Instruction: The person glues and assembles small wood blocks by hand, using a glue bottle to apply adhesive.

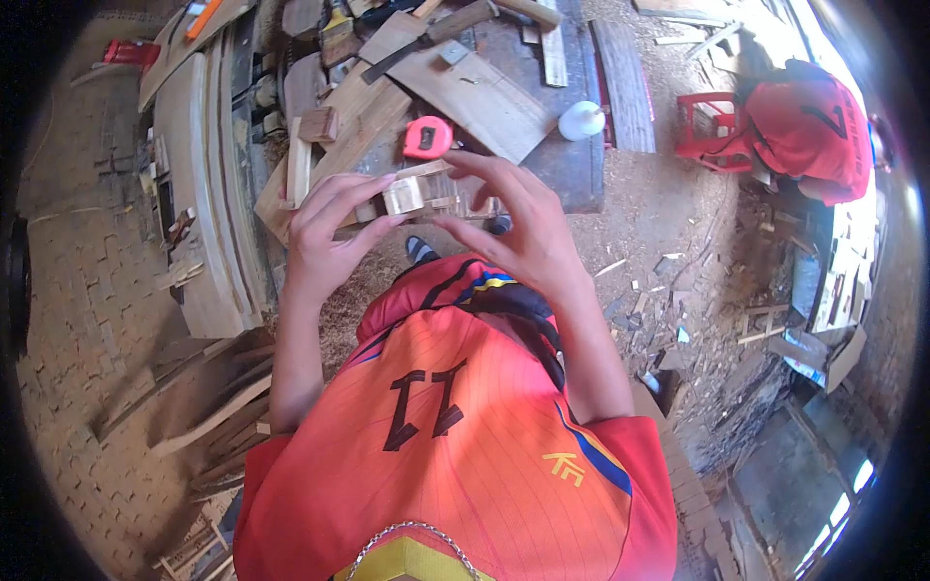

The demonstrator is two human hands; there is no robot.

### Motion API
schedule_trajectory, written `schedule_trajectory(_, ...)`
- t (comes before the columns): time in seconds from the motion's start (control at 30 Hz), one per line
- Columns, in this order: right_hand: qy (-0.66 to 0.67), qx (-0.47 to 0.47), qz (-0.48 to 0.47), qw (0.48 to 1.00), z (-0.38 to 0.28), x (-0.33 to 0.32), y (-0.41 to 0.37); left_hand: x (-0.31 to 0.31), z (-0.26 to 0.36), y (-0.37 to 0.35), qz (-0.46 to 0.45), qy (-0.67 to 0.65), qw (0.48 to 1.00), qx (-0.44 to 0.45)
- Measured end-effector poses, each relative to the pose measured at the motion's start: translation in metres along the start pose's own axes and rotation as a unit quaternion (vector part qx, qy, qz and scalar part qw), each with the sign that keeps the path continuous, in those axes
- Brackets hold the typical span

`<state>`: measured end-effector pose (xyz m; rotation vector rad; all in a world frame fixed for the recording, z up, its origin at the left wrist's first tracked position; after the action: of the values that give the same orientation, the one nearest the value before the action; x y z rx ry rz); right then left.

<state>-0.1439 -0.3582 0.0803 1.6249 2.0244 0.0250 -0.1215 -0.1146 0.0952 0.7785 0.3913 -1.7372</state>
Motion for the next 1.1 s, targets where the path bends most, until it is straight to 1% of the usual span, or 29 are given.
schedule_trajectory(0.1, -0.061, 0.005, 0.126, 0.99, 0.043, -0.016, -0.041, 0.004, -0.002, 0.0, 0.006, 0.001, 1.0, -0.004)
schedule_trajectory(0.17, -0.087, 0.121, 0.265, 0.953, 0.07, -0.025, -0.058, 0.004, -0.001, 0.002, 0.009, 0.004, 1.0, 0.0)
schedule_trajectory(0.23, -0.137, 0.134, 0.309, 0.932, 0.093, -0.037, -0.058, 0.005, -0.003, 0.002, 0.012, 0.004, 1.0, 0.0)
schedule_trajectory(0.27, -0.153, 0.153, 0.303, 0.928, 0.106, -0.041, -0.06, 0.005, -0.003, 0.003, 0.009, 0.004, 1.0, -0.003)
schedule_trajectory(0.37, -0.253, 0.151, 0.265, 0.918, 0.139, -0.046, -0.058, 0.003, 0.002, 0.004, 0.002, 0.009, 1.0, -0.015)
schedule_trajectory(0.5, -0.273, 0.18, 0.22, 0.919, 0.16, -0.043, -0.049, 0.002, 0.005, 0.004, -0.012, 0.018, 1.0, -0.019)
schedule_trajectory(0.67, -0.254, 0.187, 0.24, 0.918, 0.187, -0.043, -0.05, 0.005, 0.003, 0.006, -0.01, 0.023, 1.0, -0.003)
schedule_trajectory(0.7, -0.248, 0.186, 0.244, 0.919, 0.185, -0.043, -0.048, 0.005, 0.003, 0.006, -0.008, 0.023, 1.0, -0.002)
schedule_trajectory(0.8, -0.148, 0.183, 0.262, 0.936, 0.168, -0.049, -0.043, 0.004, 0.002, 0.005, -0.007, 0.021, 1.0, -0.002)
schedule_trajectory(0.9, -0.176, 0.141, 0.242, 0.944, 0.145, -0.054, -0.048, 0.004, 0.001, 0.005, -0.01, 0.021, 1.0, 0.0)
schedule_trajectory(1.03, -0.149, 0.117, 0.234, 0.953, 0.101, -0.048, -0.063, 0.0, 0.003, 0.005, -0.031, 0.023, 0.999, 0.0)
schedule_trajectory(1.1, -0.125, 0.108, 0.251, 0.954, 0.078, -0.038, -0.077, 0.002, -0.002, 0.007, -0.035, 0.033, 0.998, 0.052)
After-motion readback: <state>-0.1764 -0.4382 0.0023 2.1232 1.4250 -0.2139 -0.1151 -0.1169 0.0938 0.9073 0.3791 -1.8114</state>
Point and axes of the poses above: each hand's wrist, its own y-axis towards the middle knuckle, its own x-axis out of the palm, z = x × y, the point moved 2 cm from there along y, towards the middle knuckle, and after that the axes turned 12 degrees about -x, right-handed, at the moved point
